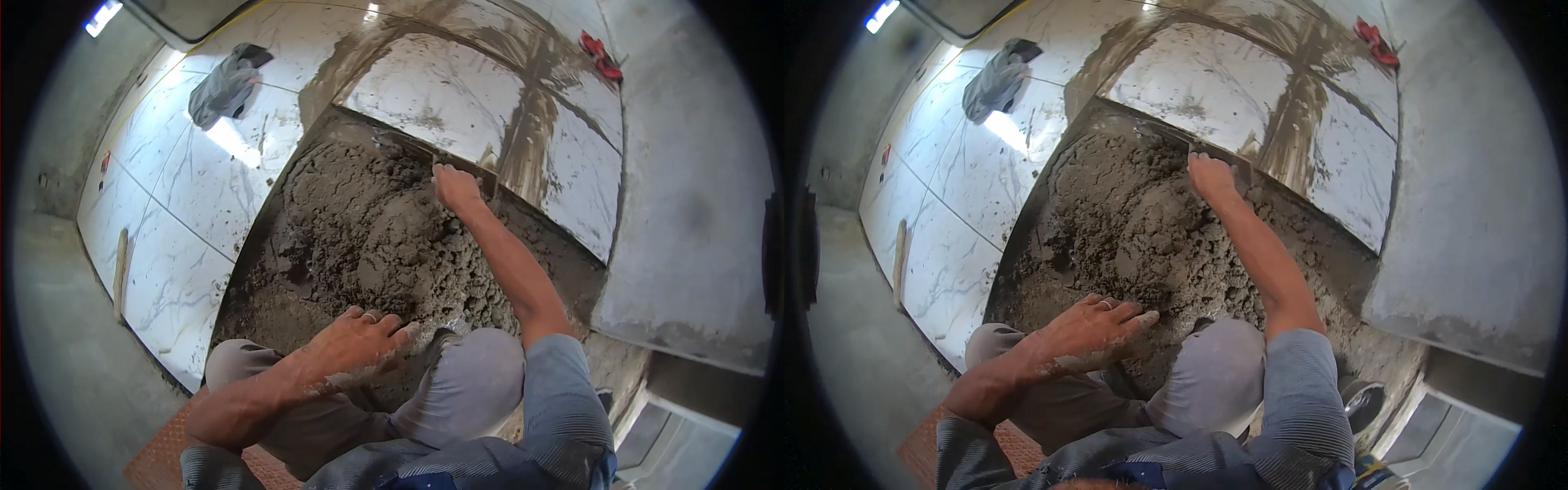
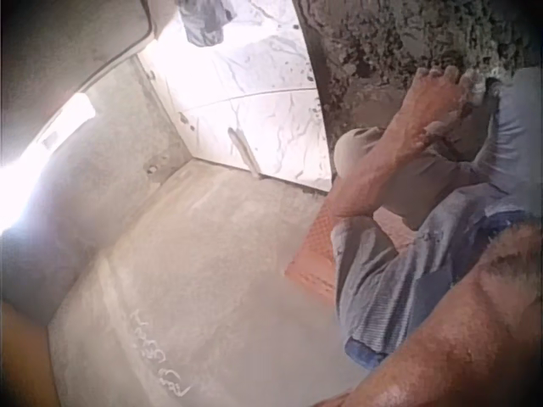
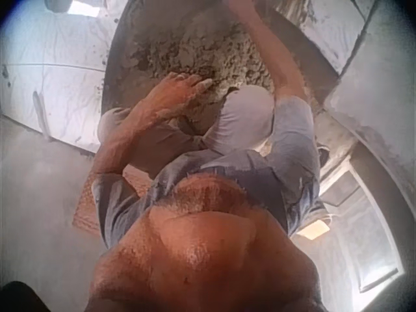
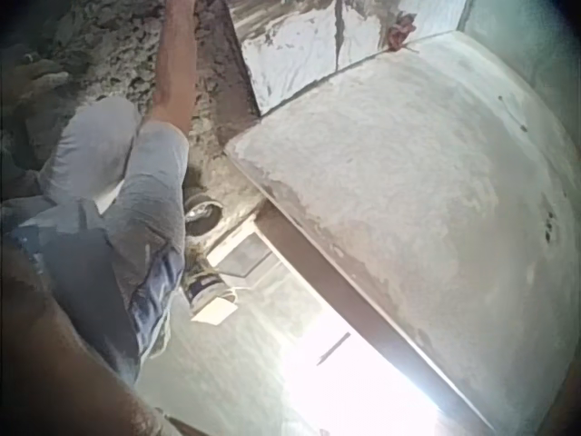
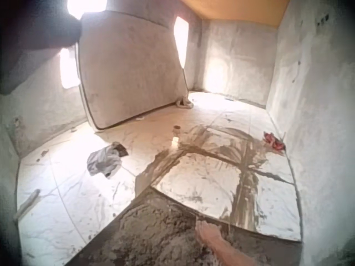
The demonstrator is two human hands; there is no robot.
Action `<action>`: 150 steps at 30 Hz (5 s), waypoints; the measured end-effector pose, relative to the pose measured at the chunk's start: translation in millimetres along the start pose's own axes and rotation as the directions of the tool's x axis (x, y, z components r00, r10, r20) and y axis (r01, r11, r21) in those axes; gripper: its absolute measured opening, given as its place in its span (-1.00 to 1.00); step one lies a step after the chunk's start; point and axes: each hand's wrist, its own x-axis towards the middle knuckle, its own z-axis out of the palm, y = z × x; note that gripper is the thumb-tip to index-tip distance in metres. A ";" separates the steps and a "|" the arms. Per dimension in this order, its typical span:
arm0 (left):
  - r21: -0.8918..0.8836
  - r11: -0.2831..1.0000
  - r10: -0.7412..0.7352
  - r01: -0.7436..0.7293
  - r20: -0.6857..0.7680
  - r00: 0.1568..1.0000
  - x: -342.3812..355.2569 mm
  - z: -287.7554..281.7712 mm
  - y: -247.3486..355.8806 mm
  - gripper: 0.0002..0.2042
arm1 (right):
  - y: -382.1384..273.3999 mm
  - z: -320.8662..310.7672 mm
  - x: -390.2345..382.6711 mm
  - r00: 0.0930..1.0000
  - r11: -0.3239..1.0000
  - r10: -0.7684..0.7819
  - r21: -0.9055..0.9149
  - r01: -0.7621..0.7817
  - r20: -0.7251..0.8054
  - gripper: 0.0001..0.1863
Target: The person spreads and levels wet cement on the floor using a wooden trowel.
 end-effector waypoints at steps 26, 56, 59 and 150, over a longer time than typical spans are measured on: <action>-0.079 0.992 -0.104 0.102 -0.013 0.995 3.9 -22.2 -6.7 -0.42 | 138.1 115.8 -486.4 0.165 0.113 0.984 0.506 -0.855 0.059 -0.48; -0.088 0.991 -0.101 0.102 0.015 0.995 6.6 -19.1 -2.4 -0.46 | 39.6 97.9 -484.9 0.533 0.381 0.815 0.484 -0.788 0.226 -0.55; -0.071 0.995 -0.061 0.065 0.054 0.997 7.3 -18.1 3.5 -0.44 | 41.6 88.7 -416.8 0.423 0.251 0.848 0.461 -0.851 0.319 -0.56; 0.020 0.998 0.070 -0.068 -0.128 0.989 -27.3 18.9 -13.6 -0.81 | 40.6 -31.1 -266.4 0.925 0.800 0.175 0.498 -0.333 0.337 -0.61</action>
